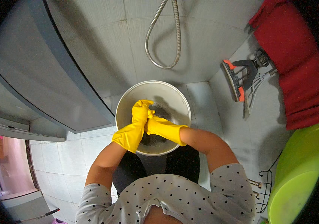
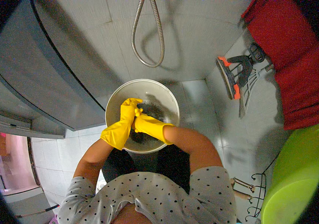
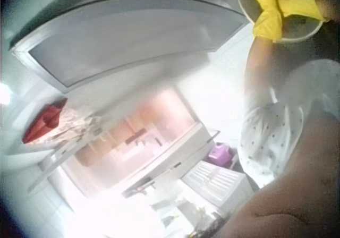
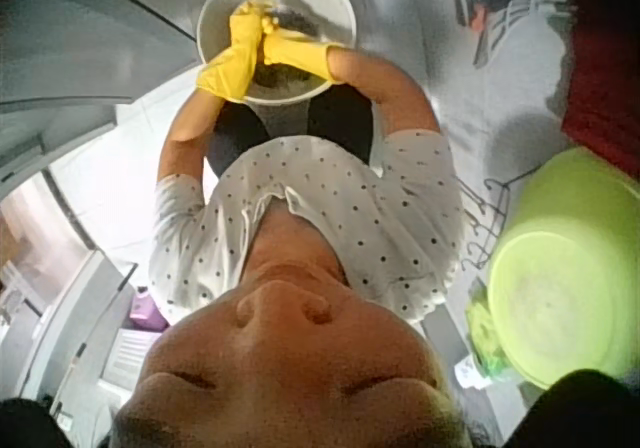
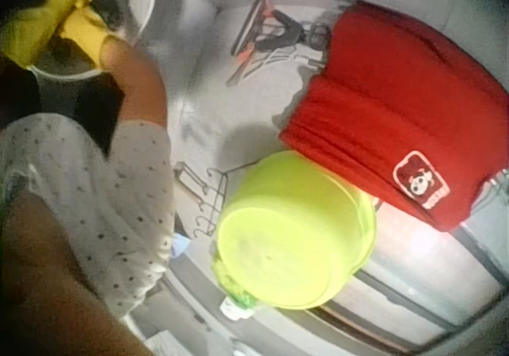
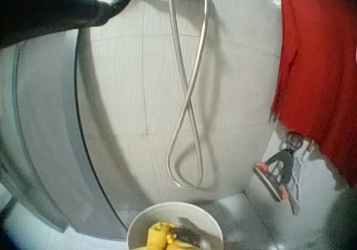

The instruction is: The person disposes of a small item into a trash bin, then wipes the tiled floor with a cloth. They walk to the bathroom, rinse the cloth in a bucket of water, wring it out, and return to wipe the floor again.

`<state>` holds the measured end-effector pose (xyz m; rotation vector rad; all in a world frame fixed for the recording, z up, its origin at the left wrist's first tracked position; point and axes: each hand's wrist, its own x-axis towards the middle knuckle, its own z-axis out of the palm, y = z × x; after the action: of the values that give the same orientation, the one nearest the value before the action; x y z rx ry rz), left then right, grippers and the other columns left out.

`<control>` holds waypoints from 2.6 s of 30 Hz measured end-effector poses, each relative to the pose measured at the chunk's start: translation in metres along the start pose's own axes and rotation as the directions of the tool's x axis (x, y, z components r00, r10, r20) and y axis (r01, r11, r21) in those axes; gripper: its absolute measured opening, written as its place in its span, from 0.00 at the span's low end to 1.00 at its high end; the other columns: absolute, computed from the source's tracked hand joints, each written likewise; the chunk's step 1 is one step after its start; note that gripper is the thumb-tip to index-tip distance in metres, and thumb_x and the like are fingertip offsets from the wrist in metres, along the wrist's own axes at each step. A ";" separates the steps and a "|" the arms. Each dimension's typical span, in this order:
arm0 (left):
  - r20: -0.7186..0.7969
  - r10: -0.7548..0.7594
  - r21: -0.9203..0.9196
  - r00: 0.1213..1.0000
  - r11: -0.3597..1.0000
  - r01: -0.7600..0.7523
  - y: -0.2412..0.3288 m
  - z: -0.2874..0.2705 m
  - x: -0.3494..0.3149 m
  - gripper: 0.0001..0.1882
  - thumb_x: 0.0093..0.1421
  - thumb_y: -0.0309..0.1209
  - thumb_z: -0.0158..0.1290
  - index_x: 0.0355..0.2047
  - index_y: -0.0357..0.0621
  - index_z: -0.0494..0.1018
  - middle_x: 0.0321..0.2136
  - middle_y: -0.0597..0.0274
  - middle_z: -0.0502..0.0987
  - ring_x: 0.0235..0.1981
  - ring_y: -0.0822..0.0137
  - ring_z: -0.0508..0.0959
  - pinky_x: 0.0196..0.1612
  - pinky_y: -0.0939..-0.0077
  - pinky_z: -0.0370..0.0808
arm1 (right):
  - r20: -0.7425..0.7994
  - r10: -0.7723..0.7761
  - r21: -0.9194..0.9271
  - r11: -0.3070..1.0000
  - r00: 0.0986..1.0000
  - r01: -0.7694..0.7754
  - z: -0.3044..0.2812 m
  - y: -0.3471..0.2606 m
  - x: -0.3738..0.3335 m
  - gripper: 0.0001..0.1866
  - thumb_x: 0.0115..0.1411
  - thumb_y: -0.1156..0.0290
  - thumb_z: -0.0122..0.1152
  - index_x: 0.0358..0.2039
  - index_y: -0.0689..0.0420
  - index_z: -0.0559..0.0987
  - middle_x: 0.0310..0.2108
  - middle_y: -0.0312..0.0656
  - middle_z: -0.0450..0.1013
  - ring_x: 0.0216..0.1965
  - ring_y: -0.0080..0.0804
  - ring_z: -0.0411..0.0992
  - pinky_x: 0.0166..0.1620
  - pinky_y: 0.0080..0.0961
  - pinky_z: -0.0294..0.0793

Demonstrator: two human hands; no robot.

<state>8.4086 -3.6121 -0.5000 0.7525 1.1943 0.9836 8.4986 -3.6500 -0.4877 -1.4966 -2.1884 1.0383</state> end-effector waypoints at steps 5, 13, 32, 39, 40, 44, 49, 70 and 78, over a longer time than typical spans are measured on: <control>0.023 0.098 0.040 0.995 0.994 -0.099 0.004 -0.009 0.025 0.13 0.66 0.33 0.50 0.46 0.40 0.74 0.23 0.60 0.76 0.22 0.71 0.74 0.31 0.75 0.76 | -0.213 0.073 -0.126 0.987 0.974 -0.102 0.012 0.028 0.029 0.20 0.58 0.58 0.60 0.46 0.54 0.73 0.37 0.50 0.74 0.39 0.46 0.73 0.42 0.38 0.71; 0.339 0.132 0.076 0.931 0.983 -0.167 0.099 -0.043 -0.038 0.17 0.61 0.28 0.58 0.51 0.40 0.72 0.44 0.59 0.78 0.44 0.68 0.76 0.51 0.73 0.73 | 0.102 0.425 0.193 0.879 0.900 -0.437 -0.128 -0.106 -0.019 0.25 0.57 0.67 0.62 0.54 0.59 0.73 0.49 0.51 0.74 0.52 0.49 0.72 0.54 0.35 0.71; -0.018 -0.036 0.132 0.999 0.991 0.038 0.134 -0.007 -0.115 0.12 0.60 0.28 0.58 0.45 0.46 0.75 0.38 0.65 0.79 0.38 0.73 0.76 0.44 0.76 0.75 | -0.028 0.537 0.325 0.803 0.843 -0.500 -0.158 -0.103 -0.098 0.28 0.58 0.68 0.60 0.60 0.54 0.69 0.56 0.46 0.69 0.56 0.38 0.69 0.55 0.32 0.71; 0.193 -0.051 0.022 0.980 0.999 0.048 0.241 0.030 -0.209 0.19 0.63 0.37 0.55 0.52 0.44 0.71 0.40 0.56 0.78 0.43 0.64 0.78 0.45 0.70 0.75 | 0.127 0.433 0.482 0.759 0.892 -0.437 -0.238 -0.234 -0.105 0.17 0.65 0.68 0.59 0.52 0.58 0.76 0.41 0.39 0.77 0.36 0.29 0.75 0.39 0.23 0.76; 0.204 0.076 0.295 0.976 0.946 -0.135 0.265 0.031 -0.221 0.21 0.63 0.38 0.54 0.53 0.44 0.70 0.40 0.54 0.78 0.44 0.61 0.78 0.45 0.67 0.75 | 0.278 0.420 0.624 0.604 0.864 -0.495 -0.248 -0.218 -0.102 0.16 0.65 0.68 0.58 0.51 0.60 0.76 0.41 0.41 0.77 0.32 0.28 0.76 0.35 0.21 0.76; 0.073 0.049 0.513 0.996 0.855 -0.079 0.313 0.047 -0.273 0.28 0.60 0.40 0.53 0.59 0.45 0.64 0.47 0.44 0.76 0.49 0.46 0.76 0.51 0.58 0.73 | 0.163 0.417 0.325 0.833 0.894 -0.448 -0.256 -0.196 -0.098 0.16 0.63 0.65 0.60 0.48 0.60 0.78 0.37 0.39 0.78 0.28 0.25 0.75 0.30 0.22 0.76; -0.286 0.184 0.284 0.941 0.954 -0.100 0.304 0.005 -0.325 0.34 0.59 0.44 0.56 0.63 0.46 0.61 0.56 0.48 0.71 0.56 0.51 0.73 0.59 0.62 0.69 | 0.208 0.324 0.290 0.881 0.923 -0.375 -0.258 -0.271 -0.094 0.20 0.63 0.61 0.60 0.47 0.63 0.77 0.39 0.45 0.78 0.29 0.28 0.75 0.31 0.25 0.77; -0.915 0.026 -0.016 0.402 0.995 -0.099 0.314 -0.366 -0.793 0.24 0.61 0.28 0.54 0.59 0.50 0.67 0.51 0.60 0.76 0.54 0.67 0.74 0.57 0.72 0.68 | 0.879 -0.308 0.422 0.858 0.364 -0.292 0.034 -0.818 -0.080 0.18 0.69 0.56 0.50 0.42 0.60 0.76 0.38 0.37 0.74 0.38 0.25 0.72 0.45 0.28 0.74; -0.909 0.262 0.080 0.324 0.873 -0.481 0.401 -0.478 -0.788 0.30 0.60 0.29 0.58 0.63 0.45 0.62 0.59 0.59 0.69 0.59 0.65 0.70 0.62 0.69 0.64 | 0.798 -0.566 0.595 0.795 0.208 -0.118 0.103 -0.950 -0.001 0.17 0.69 0.58 0.51 0.43 0.60 0.77 0.38 0.35 0.75 0.40 0.23 0.71 0.45 0.23 0.72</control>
<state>7.8008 -4.1815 0.0626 0.2558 1.8431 2.0653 7.7869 -3.8809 0.1064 0.0062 -2.1671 2.6905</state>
